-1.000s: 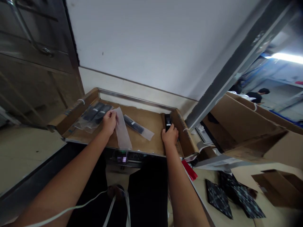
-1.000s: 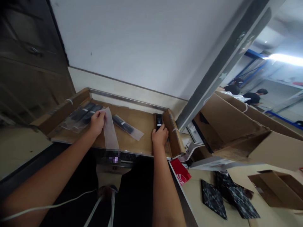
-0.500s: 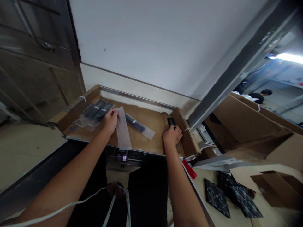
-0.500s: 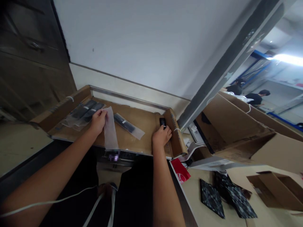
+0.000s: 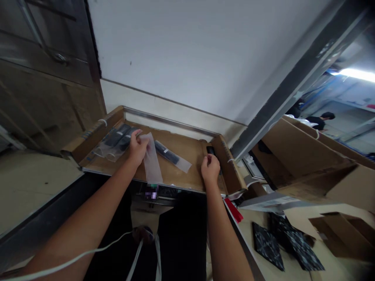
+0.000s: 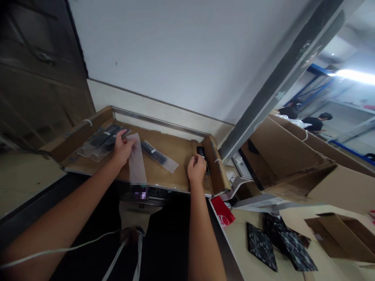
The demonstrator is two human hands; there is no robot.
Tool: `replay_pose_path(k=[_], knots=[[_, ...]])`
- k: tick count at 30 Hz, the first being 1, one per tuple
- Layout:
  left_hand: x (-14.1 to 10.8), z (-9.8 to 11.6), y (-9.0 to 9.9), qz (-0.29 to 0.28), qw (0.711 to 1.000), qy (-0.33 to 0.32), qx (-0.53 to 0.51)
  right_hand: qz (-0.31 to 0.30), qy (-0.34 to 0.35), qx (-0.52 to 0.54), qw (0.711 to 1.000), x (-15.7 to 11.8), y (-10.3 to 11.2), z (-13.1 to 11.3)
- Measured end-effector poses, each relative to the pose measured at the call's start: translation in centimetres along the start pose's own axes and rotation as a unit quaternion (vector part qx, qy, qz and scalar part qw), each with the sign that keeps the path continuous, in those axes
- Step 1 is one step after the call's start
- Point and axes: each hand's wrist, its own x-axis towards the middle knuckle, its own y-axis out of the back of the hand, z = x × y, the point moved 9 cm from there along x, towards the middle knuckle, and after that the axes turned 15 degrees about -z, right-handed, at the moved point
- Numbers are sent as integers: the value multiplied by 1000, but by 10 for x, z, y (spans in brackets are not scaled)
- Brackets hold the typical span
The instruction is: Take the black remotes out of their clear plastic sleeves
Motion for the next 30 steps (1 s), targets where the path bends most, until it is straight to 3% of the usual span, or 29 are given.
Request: replay_pose_path(k=[5, 10, 12, 14, 18, 20, 23, 26, 30], knots=[[1, 2, -9, -50, 998, -6, 44, -29, 0, 27, 999, 1, -5, 3], [4, -1, -7, -36, 993, -15, 110, -164, 123, -23, 978, -9, -36, -49], [6, -3, -6, -24, 991, -24, 132, -199, 135, -39, 970, -14, -49, -71], [7, -6, -4, -17, 990, -28, 136, -201, 125, -30, 971, -16, -56, -90], [6, -10, -8, -30, 997, -27, 72, -135, 111, 39, 984, -20, -48, -121], [4, -7, -16, -54, 998, -25, 20, -149, 117, 93, 978, -24, -51, -133], [-4, -1, -29, -82, 995, -21, -54, -241, 117, 194, 944, -30, -71, -143], [-10, 2, -36, -90, 993, -17, -78, -315, 51, 313, 894, -31, -97, -135], [-10, 5, -23, -41, 998, -30, -35, -359, -25, 424, 831, -31, -118, -121]])
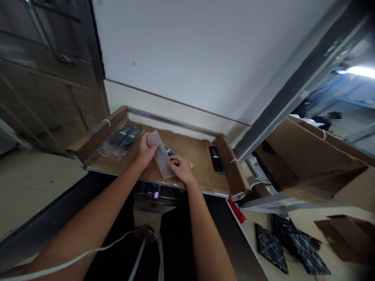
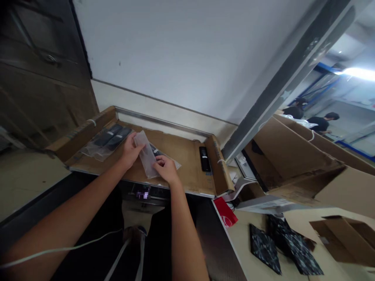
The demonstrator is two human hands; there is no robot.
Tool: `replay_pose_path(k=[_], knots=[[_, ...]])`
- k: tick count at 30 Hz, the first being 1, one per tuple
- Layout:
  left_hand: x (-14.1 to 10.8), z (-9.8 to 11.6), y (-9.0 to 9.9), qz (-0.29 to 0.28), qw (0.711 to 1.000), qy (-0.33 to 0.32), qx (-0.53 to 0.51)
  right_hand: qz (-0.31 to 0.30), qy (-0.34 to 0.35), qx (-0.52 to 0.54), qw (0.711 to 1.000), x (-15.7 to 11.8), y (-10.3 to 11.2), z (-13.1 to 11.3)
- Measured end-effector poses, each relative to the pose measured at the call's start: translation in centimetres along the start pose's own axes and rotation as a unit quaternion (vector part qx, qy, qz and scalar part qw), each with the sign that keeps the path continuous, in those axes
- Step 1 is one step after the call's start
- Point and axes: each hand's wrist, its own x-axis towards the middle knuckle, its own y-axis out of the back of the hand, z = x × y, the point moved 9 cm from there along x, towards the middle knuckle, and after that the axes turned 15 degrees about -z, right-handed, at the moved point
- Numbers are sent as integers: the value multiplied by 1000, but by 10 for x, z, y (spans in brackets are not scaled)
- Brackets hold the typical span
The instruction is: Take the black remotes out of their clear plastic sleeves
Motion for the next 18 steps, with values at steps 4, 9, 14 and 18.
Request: replay_pose_path(k=[4, 9, 14, 18], knots=[[-2, -6, 28, 100, 993, 40, -41, 75, 38, 95, 992, -6, 19, 0], [-2, -9, 29, 92, 987, 63, -115, 194, 17, 180, 964, -19, 41, 12], [0, -3, 8, -7, 998, 48, -29, 267, 19, 176, 947, -27, 54, 16], [-1, -5, 7, -12, 998, 68, 16, 314, 17, 161, 936, -34, 63, 19]])
